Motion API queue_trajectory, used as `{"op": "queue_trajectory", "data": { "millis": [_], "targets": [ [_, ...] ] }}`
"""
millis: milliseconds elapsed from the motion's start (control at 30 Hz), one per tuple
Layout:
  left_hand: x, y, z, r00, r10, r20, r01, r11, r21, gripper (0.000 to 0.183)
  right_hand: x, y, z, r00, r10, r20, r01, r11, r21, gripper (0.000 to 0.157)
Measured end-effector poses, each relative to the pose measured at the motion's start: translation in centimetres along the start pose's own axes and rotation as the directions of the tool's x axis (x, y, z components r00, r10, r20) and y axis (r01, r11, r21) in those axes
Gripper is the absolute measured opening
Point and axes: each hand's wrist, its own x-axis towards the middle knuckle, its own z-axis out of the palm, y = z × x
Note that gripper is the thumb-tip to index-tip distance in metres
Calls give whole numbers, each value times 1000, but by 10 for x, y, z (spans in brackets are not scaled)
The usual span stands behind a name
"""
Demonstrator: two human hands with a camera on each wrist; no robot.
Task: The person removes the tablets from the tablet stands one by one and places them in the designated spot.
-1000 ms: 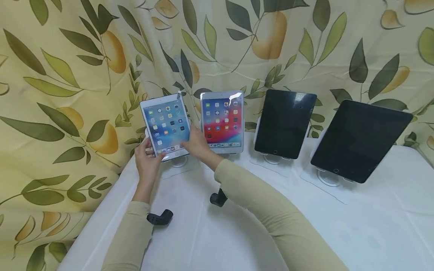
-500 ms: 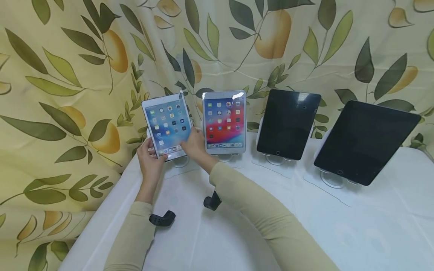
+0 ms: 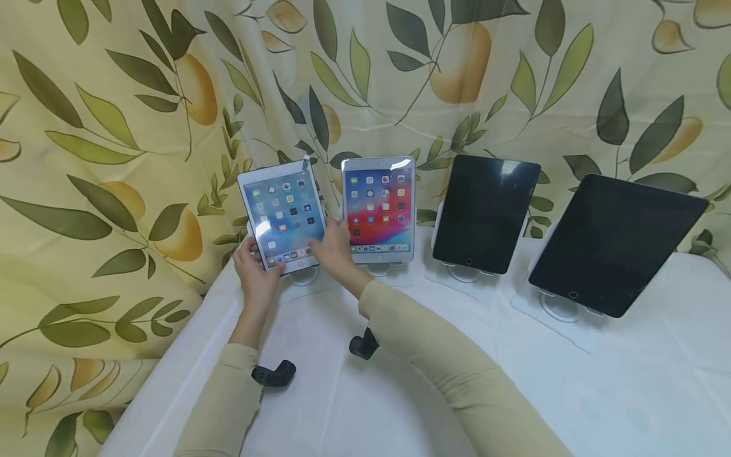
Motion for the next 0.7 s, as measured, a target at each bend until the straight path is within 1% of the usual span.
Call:
{"op": "queue_trajectory", "data": {
  "millis": [67,167,300,400,500,567,700],
  "targets": [
    [-2,-1,0,999,29,-20,-30,999,-40,67,-1,4,0,1000,-23,-3,23,1000,10,62],
    [-2,-2,-1,997,52,-52,-57,994,-94,56,0,10,-3,997,-80,-13,81,996,29,55],
    [0,-2,-2,995,46,-88,-57,990,-129,46,3,17,-10,988,-147,-39,149,987,52,41],
    [1,-3,-4,991,41,-126,-62,983,-171,40,6,21,-12,983,-174,-57,178,982,66,33],
    [1,-3,-6,986,50,-161,-84,974,-209,38,8,26,-14,974,-212,-74,217,973,71,28],
    [1,-3,-8,983,60,-176,-98,971,-216,38,8,29,-14,969,-234,-85,241,967,81,27],
    [0,-3,-10,979,65,-191,-108,968,-224,38,7,33,-14,965,-242,-97,254,957,143,25]
  ]
}}
